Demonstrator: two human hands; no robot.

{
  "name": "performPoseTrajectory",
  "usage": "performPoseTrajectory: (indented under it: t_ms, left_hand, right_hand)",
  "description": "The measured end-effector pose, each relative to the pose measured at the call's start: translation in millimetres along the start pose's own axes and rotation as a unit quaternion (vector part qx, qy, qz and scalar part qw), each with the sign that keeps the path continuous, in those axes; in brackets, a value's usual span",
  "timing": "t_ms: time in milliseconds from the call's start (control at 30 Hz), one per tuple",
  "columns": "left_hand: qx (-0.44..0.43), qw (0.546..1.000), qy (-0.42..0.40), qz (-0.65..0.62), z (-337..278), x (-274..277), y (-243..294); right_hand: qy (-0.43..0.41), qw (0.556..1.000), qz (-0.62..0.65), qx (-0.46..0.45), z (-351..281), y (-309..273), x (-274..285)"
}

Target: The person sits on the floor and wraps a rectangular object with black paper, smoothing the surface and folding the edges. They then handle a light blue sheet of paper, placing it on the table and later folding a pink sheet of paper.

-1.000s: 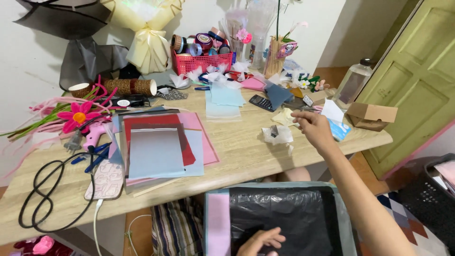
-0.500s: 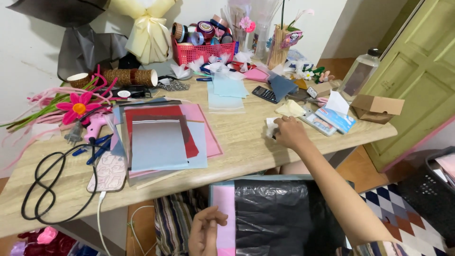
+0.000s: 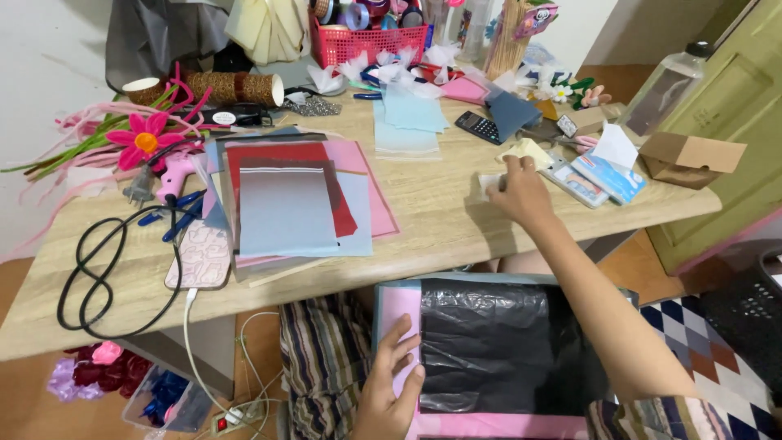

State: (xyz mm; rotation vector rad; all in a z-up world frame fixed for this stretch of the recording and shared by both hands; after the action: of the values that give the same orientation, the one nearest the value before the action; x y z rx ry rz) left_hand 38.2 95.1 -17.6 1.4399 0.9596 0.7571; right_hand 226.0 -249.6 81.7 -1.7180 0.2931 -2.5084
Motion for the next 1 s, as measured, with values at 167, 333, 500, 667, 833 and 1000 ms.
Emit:
performPoseTrajectory:
  t_ms: [167, 333, 500, 667, 833, 1000]
  left_hand:
    - [0.052, 0.998, -0.012, -0.021, -0.5, -3.2, 6.2]
    - [0.067, 0.994, -0.059, -0.059, 4.2, -5.6, 4.8]
    - [0.138, 0.969, -0.149, -0.143, -5.2, -38.3, 0.9]
    - [0.046, 0.981, -0.154, -0.111, 10.3, -49.8, 40.2]
    - [-0.003, 0.982, -0.19, 0.003, 7.6, -56.5, 102.2]
    - [-0.141, 0.985, -0.034, 0.092, 29.2, -10.4, 129.3]
  right_hand:
    - [0.037, 0.987, 0.147, -0.058, -14.6, -2.0, 49.1]
    - [-0.007, 0.964, 0.262, -0.053, -79.4, -53.6, 98.2]
    - [-0.191, 0.923, 0.21, 0.259, -217.6, -144.6, 116.9]
    - [-0.279, 0.932, 0.027, 0.229, -326.1, -116.8, 49.3]
    - [0.075, 0.935, -0.085, 0.335, -288.0, -156.0, 128.2]
    - [0.159, 0.943, -0.184, 0.227, -198.9, -132.8, 179.2]
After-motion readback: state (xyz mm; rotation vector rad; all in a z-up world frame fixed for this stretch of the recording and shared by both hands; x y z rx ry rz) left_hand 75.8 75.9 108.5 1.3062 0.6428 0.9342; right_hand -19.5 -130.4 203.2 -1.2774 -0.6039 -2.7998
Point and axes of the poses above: each hand's wrist, its own z-axis towards the middle knuckle, its own x-axis out of the back of the hand, y = z × x, the point moved 9 cm from there along z, towards the middle knuckle, and after that the axes turned 13 degrees about x, right-handed, at the moved point
